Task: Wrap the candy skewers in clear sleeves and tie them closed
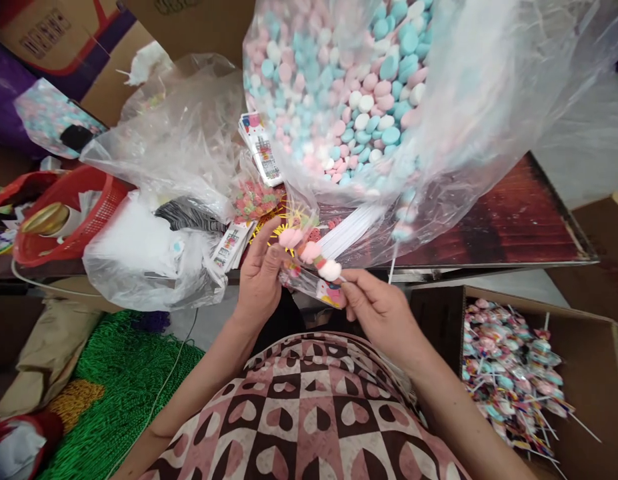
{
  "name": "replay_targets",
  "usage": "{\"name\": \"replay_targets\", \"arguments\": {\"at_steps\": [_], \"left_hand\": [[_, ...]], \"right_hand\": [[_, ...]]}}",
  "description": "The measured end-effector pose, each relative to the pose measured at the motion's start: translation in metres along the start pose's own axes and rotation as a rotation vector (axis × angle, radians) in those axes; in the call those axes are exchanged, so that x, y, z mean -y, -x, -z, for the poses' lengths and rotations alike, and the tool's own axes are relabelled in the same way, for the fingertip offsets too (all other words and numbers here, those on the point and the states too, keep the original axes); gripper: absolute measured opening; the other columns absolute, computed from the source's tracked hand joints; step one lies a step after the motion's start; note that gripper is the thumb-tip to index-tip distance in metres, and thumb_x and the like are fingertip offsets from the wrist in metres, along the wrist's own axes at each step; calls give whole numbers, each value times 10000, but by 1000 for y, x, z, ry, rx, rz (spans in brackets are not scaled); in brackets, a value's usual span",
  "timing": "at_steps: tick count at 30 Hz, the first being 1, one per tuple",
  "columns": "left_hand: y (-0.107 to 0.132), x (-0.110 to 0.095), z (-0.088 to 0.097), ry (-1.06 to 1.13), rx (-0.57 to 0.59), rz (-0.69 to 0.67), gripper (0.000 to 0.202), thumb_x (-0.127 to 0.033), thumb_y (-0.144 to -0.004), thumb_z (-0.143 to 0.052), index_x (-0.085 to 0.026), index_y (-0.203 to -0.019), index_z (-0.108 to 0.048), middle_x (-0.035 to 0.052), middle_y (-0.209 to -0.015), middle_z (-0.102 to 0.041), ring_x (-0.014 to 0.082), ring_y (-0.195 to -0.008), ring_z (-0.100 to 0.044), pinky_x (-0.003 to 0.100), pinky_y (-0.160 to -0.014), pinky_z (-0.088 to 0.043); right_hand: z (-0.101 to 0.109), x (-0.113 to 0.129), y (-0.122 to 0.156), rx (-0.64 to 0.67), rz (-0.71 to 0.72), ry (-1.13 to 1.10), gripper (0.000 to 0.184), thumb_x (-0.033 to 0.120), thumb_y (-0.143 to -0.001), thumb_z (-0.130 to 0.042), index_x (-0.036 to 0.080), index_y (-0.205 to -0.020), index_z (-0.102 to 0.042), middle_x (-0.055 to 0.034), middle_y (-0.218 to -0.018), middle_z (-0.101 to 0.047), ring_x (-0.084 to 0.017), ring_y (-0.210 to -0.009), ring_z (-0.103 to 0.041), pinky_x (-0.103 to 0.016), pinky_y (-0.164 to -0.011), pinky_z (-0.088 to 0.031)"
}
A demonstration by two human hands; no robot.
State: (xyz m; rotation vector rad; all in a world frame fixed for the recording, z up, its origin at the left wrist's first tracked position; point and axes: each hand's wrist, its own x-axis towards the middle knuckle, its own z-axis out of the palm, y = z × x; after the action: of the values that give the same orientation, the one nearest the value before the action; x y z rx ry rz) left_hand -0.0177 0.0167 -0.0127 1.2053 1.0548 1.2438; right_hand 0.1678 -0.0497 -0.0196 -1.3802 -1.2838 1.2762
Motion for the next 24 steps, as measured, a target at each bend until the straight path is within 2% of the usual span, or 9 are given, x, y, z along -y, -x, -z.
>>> {"name": "replay_targets", "arguments": {"at_steps": [2,4,7,10,13,15,17,20,24], "left_hand": [[-1,0,1,53,-33,47,499,-502,-848,-603,-287,-1295,-545,-23,-670,-577,118,-585,-535,254,-617,-451],[-1,-1,0,65,-48,47,510,-495,-846,-610,-284,-1304,-535,-36,-612,-529,113,-535,-494,245,-560,-418],[1,-3,-6,68,-51,-16,450,-460,-872,-589,-286,-1285,-544,-35,-603,-517,118,-555,-508,243,-556,-420],[1,-1,-13,29,-8,-121,374,-424,-909,-544,-299,-1261,-557,-41,-595,-512,113,-565,-520,253,-605,-457],[-2,6,-14,-111,100,-295,359,-376,-921,-539,-306,-1273,-551,-46,-619,-534,107,-586,-539,277,-675,-490],[-3,11,-12,-238,152,-400,376,-331,-911,-566,-308,-1286,-544,-44,-662,-557,104,-626,-554,275,-700,-491],[-2,13,-9,-345,166,-436,397,-300,-896,-592,-301,-1291,-542,-39,-704,-574,99,-655,-555,251,-695,-480],[1,8,-5,-423,186,-329,418,-330,-869,-629,-266,-1276,-557,-30,-730,-586,92,-651,-543,212,-642,-454],[8,-9,-3,-468,254,-91,333,-385,-785,-713,-214,-1066,-660,4,-811,-637,113,-718,-580,214,-668,-458]], "right_hand": [[12,0,-1,-105,-32,-158,203,386,-865,-603,202,-940,-646,0,-723,-621,-79,-489,-455,-204,-444,-362],[20,-3,-2,-201,-84,-313,194,382,-820,-655,203,-894,-636,9,-717,-611,-52,-433,-346,-197,-384,-258],[19,-7,-1,-190,-170,-421,243,406,-785,-682,200,-912,-669,23,-644,-583,-42,-402,-270,-197,-360,-188],[10,-9,-1,-80,-232,-484,360,469,-744,-713,198,-981,-708,-20,-741,-657,-78,-471,-445,-201,-393,-325],[2,-5,-2,-1,-262,-624,423,499,-704,-746,206,-1007,-715,-53,-870,-711,-166,-695,-630,-255,-569,-499],[1,-3,-5,2,-272,-682,413,474,-689,-770,215,-1004,-712,-48,-892,-720,-188,-780,-658,-284,-670,-532],[2,-3,-9,-30,-280,-669,372,433,-693,-780,223,-992,-709,-29,-870,-717,-163,-742,-650,-280,-682,-533],[6,-6,-14,-78,-245,-557,288,389,-725,-760,228,-959,-713,-1,-803,-702,-124,-652,-610,-256,-644,-515],[12,-6,-20,-117,-107,-363,145,340,-764,-720,226,-855,-731,-4,-785,-705,-143,-697,-617,-262,-667,-506]]}}
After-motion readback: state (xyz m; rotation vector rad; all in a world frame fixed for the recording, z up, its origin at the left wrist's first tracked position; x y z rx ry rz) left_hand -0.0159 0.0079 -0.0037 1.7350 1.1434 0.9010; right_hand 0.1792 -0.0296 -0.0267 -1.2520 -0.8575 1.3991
